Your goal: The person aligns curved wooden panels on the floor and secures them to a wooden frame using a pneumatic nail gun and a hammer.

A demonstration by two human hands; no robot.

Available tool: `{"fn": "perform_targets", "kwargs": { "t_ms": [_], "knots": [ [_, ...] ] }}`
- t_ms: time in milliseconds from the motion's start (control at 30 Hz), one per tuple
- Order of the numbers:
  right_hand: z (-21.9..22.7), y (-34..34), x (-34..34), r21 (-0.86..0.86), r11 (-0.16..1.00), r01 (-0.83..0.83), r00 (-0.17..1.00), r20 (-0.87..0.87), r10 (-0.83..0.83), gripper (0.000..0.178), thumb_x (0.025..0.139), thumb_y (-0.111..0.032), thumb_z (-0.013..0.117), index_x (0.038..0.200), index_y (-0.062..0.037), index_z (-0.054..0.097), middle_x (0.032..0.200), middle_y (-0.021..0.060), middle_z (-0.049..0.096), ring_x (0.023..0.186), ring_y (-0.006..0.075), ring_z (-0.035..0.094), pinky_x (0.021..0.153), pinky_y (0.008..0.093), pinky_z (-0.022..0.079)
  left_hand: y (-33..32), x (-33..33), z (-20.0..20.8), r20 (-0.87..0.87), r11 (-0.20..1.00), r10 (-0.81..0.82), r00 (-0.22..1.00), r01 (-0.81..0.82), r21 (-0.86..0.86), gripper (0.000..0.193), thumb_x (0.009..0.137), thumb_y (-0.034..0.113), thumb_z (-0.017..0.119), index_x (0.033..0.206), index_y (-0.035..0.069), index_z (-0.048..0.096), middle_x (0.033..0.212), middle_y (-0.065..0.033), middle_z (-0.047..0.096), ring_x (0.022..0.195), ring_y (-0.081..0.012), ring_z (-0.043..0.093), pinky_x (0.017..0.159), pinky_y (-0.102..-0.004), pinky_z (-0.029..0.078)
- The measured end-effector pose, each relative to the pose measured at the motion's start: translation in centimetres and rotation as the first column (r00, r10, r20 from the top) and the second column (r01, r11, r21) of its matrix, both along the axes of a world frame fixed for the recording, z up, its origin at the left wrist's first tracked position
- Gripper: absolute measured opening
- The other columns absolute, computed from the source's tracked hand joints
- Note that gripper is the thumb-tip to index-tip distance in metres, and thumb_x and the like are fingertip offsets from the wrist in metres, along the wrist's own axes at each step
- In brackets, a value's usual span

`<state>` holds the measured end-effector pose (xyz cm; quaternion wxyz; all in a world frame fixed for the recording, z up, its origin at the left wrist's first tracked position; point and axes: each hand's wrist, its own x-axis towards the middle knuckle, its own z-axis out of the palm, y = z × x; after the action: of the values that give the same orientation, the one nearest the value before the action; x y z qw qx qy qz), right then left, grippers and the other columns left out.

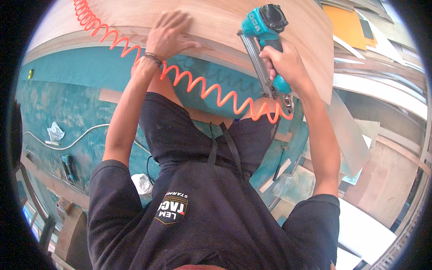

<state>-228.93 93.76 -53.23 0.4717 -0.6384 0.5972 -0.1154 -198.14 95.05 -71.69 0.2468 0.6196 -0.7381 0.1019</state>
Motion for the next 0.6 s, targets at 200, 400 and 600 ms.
{"fn": "perform_targets", "kwargs": {
  "t_ms": [200, 400, 600],
  "knots": [
    [0.0, 2.6, -2.5, 0.032, 0.993, 0.113, 0.993, 0.027, -0.114, 0.016, 0.089, -0.016, 0.063, 0.091, -0.0023, 0.055, 0.064, 0.0019, 0.053, 0.047, 0.0113, 0.051, 0.044, 0.0287, 0.046, -2.3, -6.2, -1.8, -0.009, 0.977, -0.189, 0.982, 0.187, -0.106, 0.071, 0.084, 0.061, 0.065, 0.137, 0.013, 0.06, 0.144, -0.008, 0.056, 0.137, -0.0257, 0.048, 0.119, -0.044, 0.032],
    [-2.1, 4.2, -4.0, 0.111, 0.967, 0.23, 0.946, 0.21, -0.249, 0.015, 0.088, -0.015, 0.064, 0.09, -0.0038, 0.055, 0.064, 0.0024, 0.053, 0.046, 0.0115, 0.052, 0.044, 0.0289, 0.047, -2.9, -6.2, -2.3, 0.017, 0.962, -0.224, 0.975, 0.223, -0.158, 0.066, 0.085, 0.054, 0.068, 0.137, 0.013, 0.059, 0.144, -0.0067, 0.057, 0.136, -0.0256, 0.05, 0.116, -0.0463, 0.036],
    [-9.9, 10.1, -5.0, 0.519, 0.786, 0.334, 0.695, 0.428, -0.578, 0.014, 0.086, -0.014, 0.066, 0.09, -0.0093, 0.053, 0.062, 0.0033, 0.053, 0.045, 0.0145, 0.051, 0.042, 0.0329, 0.046, -3.0, -6.6, -2.0, 0.039, 0.969, -0.211, 0.977, 0.215, -0.124, 0.068, 0.087, 0.054, 0.067, 0.142, 0.016, 0.055, 0.148, -0.0073, 0.054, 0.138, -0.0258, 0.048, 0.117, -0.0474, 0.034]
  ]
}}
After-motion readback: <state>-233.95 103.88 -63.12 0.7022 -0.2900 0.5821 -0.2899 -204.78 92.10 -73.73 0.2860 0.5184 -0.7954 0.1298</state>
